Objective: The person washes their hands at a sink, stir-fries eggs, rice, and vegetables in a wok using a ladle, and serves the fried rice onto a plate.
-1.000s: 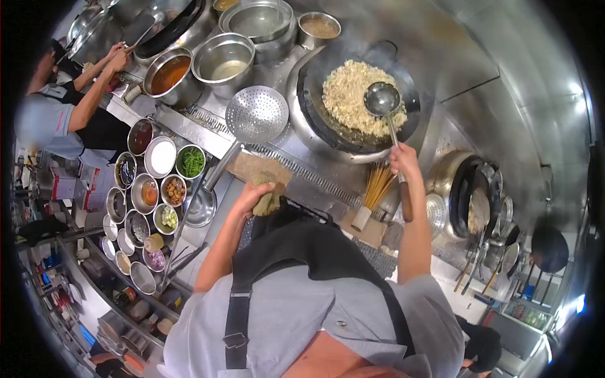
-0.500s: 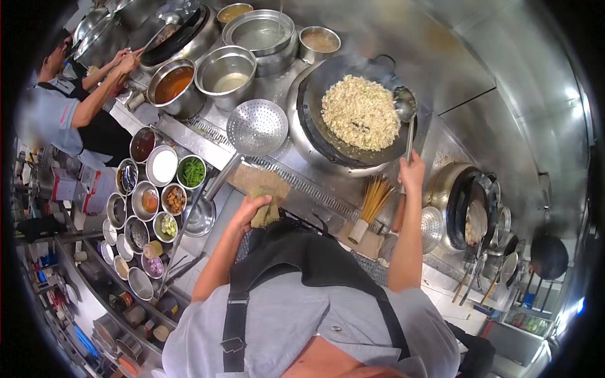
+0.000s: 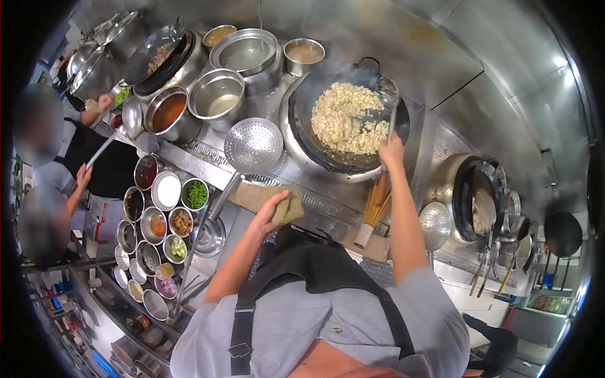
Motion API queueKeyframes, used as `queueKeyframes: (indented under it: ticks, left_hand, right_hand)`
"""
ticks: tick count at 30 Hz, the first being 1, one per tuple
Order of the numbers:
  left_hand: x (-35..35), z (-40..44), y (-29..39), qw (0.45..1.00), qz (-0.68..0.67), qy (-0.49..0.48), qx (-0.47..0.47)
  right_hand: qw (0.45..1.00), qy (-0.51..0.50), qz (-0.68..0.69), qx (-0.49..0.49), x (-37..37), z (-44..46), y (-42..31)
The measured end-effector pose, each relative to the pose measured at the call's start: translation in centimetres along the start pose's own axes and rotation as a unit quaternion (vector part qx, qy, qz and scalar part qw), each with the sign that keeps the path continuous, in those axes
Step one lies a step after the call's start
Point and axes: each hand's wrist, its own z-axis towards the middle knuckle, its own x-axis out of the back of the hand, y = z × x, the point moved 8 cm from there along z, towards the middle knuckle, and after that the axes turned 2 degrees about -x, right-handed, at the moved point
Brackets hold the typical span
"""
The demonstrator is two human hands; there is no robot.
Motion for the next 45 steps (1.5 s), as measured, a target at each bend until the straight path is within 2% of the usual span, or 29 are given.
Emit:
queueKeyframes:
  ticks: [2,4,6,8,11,12,14,16,18,20,21,24,25,28,30,32,33,34,35,36,37,40,41,44,45]
  left_hand:
    - [-2.5,2.9,-0.2,0.999,-0.02,-0.009,0.025]
    - [-6.1,5.2,0.1,0.998,-0.002,-0.041,0.049]
    - [-8.5,7.3,0.2,0.996,0.014,-0.055,0.069]
    - [-10.2,9.8,0.5,0.995,0.027,-0.058,0.08]
    - [-11.2,13.6,0.3,0.996,0.018,-0.018,0.088]
    - [-10.3,15.4,-0.2,0.995,0.023,0.0,0.093]
    - [-8.2,19.0,-1.6,0.993,0.04,0.034,0.108]
    - [-8.6,15.8,-2.0,0.993,0.065,0.026,0.096]
    - [-10.6,11.8,-0.5,0.993,0.1,0.013,0.055]
    - [-12.0,7.8,0.2,0.995,0.087,0.008,0.058]
    - [-12.3,7.2,0.5,0.994,0.084,0.016,0.063]
    - [-11.1,9.5,-0.1,0.994,0.106,0.011,0.039]
    - [-10.3,10.8,-0.7,0.992,0.12,0.002,0.026]
    - [-7.3,7.9,-3.8,0.991,0.12,-0.051,-0.032]
    - [-7.9,2.1,-3.1,0.99,0.117,-0.048,-0.068]
    - [-9.0,2.7,-2.3,0.99,0.113,-0.07,-0.047]
    - [-8.6,2.5,-2.8,0.991,0.106,-0.072,-0.027]
    - [-7.4,5.7,-3.1,0.991,0.117,-0.059,0.019]
    - [-9.0,7.6,-2.1,0.997,0.079,0.004,-0.011]
    - [-11.5,5.9,-0.3,0.995,0.098,-0.017,-0.011]
    - [-10.7,8.6,-0.9,0.996,0.074,-0.011,0.058]
    - [-13.9,4.0,0.9,0.992,0.101,0.021,0.076]
    - [-13.5,4.6,0.7,0.993,0.086,0.034,0.071]
    - [-9.8,11.5,-1.5,0.994,0.101,-0.036,0.014]
    - [-8.5,11.8,-2.5,0.994,0.098,-0.05,-0.017]
  right_hand:
    - [0.997,-0.049,0.054,-0.029,-2.6,0.1,-0.7]
    - [0.987,-0.003,-0.007,0.16,-4.5,-2.6,-2.9]
    - [0.982,-0.102,-0.041,0.153,-3.0,-8.8,-4.6]
    - [0.973,-0.1,-0.096,0.184,0.0,-14.4,-5.0]
    - [0.971,0.021,-0.077,0.224,1.6,-20.1,-2.4]
    - [0.972,0.064,-0.049,0.222,0.5,-21.6,-1.1]
    - [0.984,0.056,-0.02,0.17,-2.0,-22.0,1.7]
    - [0.996,-0.061,-0.016,0.066,-5.1,-21.6,4.9]
    - [0.988,-0.048,0.025,0.146,-0.6,-22.6,0.7]
    - [0.981,-0.101,0.06,0.155,4.2,-24.9,-1.6]
    - [0.976,-0.198,0.073,0.044,6.1,-26.0,-2.9]
    - [0.965,-0.112,0.0,0.239,4.5,-24.7,-2.1]
    - [0.979,-0.185,-0.059,0.065,2.0,-22.5,-0.9]
    - [0.99,-0.084,-0.095,0.068,-1.5,-18.3,-0.1]
    - [0.991,-0.032,-0.027,0.125,0.0,-19.9,-1.4]
    - [0.977,0.004,0.053,0.205,1.4,-22.3,-1.8]
    - [0.976,0.005,0.073,0.203,1.3,-22.7,-1.4]
    - [0.985,-0.062,0.087,0.133,1.4,-23.6,-1.2]
    - [0.985,-0.12,0.103,0.069,2.6,-23.9,-2.6]
    - [0.977,-0.177,0.118,0.005,2.8,-24.6,-2.9]
    - [0.976,-0.148,0.113,0.116,4.3,-25.4,-3.7]
    - [0.956,-0.22,0.024,0.194,7.3,-27.0,-3.9]
    - [0.953,-0.231,0.01,0.198,7.6,-26.8,-4.8]
    - [0.972,-0.218,-0.072,0.051,3.3,-22.5,-4.6]
    - [0.98,-0.177,-0.07,0.054,1.7,-21.3,-3.7]
